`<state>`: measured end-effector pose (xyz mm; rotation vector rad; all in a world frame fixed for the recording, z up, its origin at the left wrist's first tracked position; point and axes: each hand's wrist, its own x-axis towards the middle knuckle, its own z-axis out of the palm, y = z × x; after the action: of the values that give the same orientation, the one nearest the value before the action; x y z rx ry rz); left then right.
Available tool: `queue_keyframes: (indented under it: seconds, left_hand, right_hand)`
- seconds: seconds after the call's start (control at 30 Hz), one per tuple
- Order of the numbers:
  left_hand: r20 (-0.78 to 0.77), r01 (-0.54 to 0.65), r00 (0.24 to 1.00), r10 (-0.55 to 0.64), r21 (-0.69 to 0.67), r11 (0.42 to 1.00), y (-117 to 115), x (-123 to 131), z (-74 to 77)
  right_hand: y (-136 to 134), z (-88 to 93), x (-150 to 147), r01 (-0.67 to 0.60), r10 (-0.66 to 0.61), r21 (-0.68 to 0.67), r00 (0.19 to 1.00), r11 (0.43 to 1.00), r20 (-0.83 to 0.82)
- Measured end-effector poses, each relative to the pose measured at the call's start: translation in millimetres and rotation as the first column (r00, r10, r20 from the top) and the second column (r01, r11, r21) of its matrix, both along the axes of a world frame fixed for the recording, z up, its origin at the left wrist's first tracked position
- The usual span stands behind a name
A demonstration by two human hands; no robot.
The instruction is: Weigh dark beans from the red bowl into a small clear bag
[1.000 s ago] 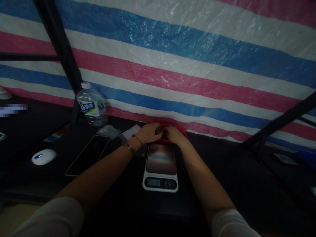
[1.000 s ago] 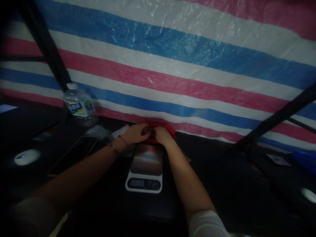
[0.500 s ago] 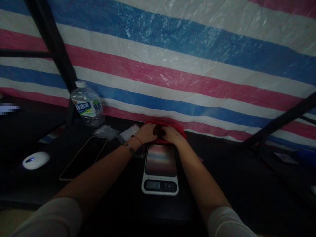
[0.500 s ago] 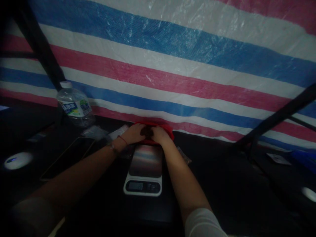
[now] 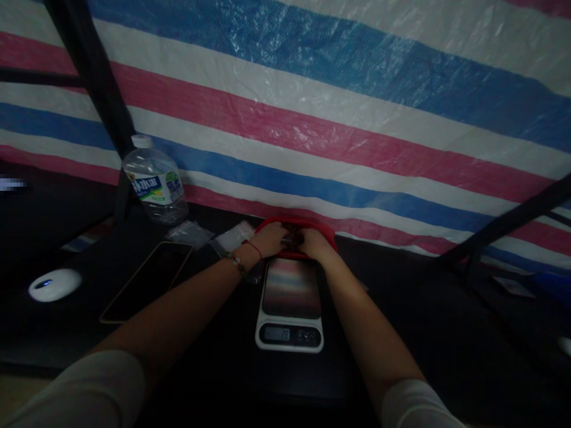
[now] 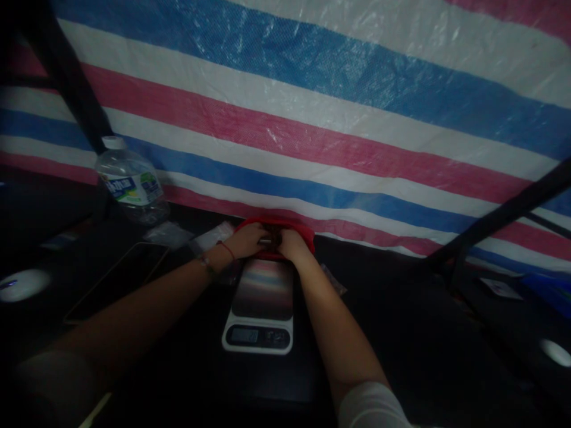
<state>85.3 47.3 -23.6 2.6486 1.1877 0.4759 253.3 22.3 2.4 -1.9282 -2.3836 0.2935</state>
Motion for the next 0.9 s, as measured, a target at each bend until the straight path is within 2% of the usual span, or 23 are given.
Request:
queue_keyframes:
  seconds: [0.13,0.27,0.4,0.5,0.63,0.77,0.83,0.9]
  left_hand:
    - [0.008,0.005,1.0,-0.005,0.005,1.0,0,-1,-3.5]
    - [0.037,0.002,0.999,-0.002,0.021,1.0,-3,-3,-6.9]
    - [0.055,-0.022,0.998,0.021,0.016,1.0,-5,-3,-8.6]
    - [0.088,-0.039,0.995,0.038,0.008,0.999,-8,-1,-7.4]
    - [0.11,-0.08,0.991,0.082,-0.023,0.997,-13,1,-3.5]
    - [0.152,-0.088,0.984,0.088,-0.011,0.996,-16,2,-1.3]
    - [0.159,-0.091,0.983,0.089,0.005,0.996,-16,2,-1.4]
    - [0.162,-0.095,0.983,0.089,0.031,0.995,-15,1,-2.0]
  right_hand:
    - [4,-11.2,3,0.024,-0.017,0.047,0.988,0.999,-0.153]
    - [6,-17.7,4,0.036,-0.021,0.041,0.947,0.999,-0.322]
    - [7,-18.7,4,-0.024,0.012,-0.014,0.826,1.0,-0.564]
    - [8,-20.2,4,-0.038,0.012,-0.025,0.745,0.999,-0.667]
    - [10,-25.1,3,0.047,0.016,0.081,0.77,0.996,-0.638]
    - [10,-20.7,2,0.013,0.087,0.169,0.819,0.985,-0.567]
    - [10,-13.9,4,0.034,0.088,0.234,0.867,0.972,-0.491]
    - [8,-8.2,7,0.065,0.038,0.261,0.929,0.963,-0.369]
